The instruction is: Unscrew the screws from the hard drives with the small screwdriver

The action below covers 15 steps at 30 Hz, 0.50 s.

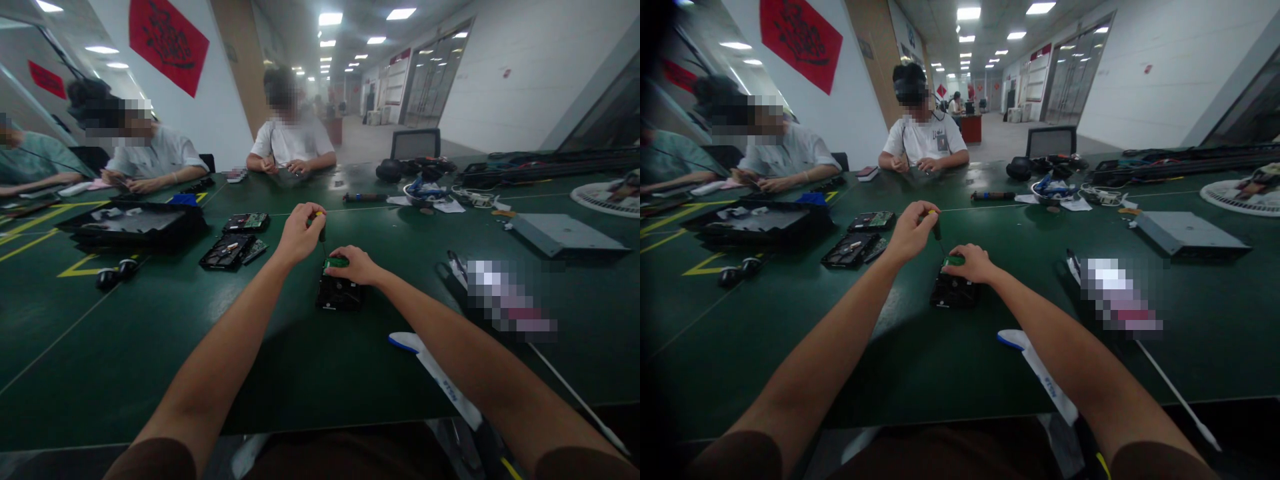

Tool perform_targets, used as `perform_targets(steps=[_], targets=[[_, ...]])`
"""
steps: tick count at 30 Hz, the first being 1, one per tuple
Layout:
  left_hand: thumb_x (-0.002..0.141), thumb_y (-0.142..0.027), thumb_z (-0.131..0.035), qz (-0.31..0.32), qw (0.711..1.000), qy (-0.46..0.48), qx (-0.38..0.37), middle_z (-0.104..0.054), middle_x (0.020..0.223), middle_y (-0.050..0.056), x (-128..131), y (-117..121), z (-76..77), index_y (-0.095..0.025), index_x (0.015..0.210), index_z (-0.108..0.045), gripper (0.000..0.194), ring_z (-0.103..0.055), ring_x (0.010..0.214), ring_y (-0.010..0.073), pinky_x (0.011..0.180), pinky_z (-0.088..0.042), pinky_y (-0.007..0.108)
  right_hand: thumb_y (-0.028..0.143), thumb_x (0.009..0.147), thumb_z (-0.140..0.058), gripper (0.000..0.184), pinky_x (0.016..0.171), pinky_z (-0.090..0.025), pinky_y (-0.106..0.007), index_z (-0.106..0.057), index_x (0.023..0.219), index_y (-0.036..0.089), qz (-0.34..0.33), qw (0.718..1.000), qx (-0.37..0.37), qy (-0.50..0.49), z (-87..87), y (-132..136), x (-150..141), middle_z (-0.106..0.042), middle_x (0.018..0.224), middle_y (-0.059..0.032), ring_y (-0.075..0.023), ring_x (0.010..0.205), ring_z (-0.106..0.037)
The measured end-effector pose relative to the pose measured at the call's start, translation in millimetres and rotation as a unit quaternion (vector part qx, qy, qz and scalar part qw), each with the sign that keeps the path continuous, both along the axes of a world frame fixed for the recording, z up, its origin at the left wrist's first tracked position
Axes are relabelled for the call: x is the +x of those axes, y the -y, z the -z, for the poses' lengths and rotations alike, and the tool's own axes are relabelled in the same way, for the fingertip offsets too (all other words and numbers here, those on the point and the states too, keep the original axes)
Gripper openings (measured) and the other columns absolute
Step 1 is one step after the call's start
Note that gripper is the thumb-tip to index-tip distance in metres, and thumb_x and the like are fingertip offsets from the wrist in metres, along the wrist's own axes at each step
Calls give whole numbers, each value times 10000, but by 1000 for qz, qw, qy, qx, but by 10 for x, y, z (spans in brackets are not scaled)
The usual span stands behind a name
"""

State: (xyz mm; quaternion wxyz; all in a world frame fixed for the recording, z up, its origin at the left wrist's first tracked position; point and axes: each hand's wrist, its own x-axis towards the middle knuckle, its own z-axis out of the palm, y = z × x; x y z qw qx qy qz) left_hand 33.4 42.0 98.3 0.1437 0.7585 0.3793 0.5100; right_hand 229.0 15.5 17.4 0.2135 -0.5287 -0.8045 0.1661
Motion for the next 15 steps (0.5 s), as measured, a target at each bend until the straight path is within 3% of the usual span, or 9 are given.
perform_targets(steps=[5,10,12,15], targets=[[933,-160,-563,-43,991,-87,90,-676,995,65,-33,73,-78,-199,1061,-709,199,-640,905,188,806,-525,322,665,823,-735,538,936,-496,-416,-710,1221,303,-2,1000,3,5,4,3,3,-692,1194,-75,-275,1117,-635],[982,-156,-496,-40,986,-102,123,-720,1122,77,2,77,3,-191,1148,-683,253,-681,994,197,884,-539,326,663,829,-729,535,923,-502,-405,-710,1216,295,-3,1000,-1,4,-18,16,0,-701,1193,-71,-274,1110,-641],[984,-232,-562,-52,986,-105,120,-720,1165,81,10,59,63,-201,1186,-656,224,-695,1008,210,888,-547,335,660,828,-729,531,927,-501,-408,-711,1214,296,-2,1000,1,5,-28,23,-3,-703,1197,-68,-278,1116,-641],[910,-316,-722,-63,987,-105,108,-715,1199,83,7,20,143,-226,1226,-595,353,-709,1045,242,921,-556,377,664,826,-727,527,933,-501,-415,-713,1213,306,0,1000,3,8,-41,31,-5,-707,1200,-64,-286,1131,-640]])
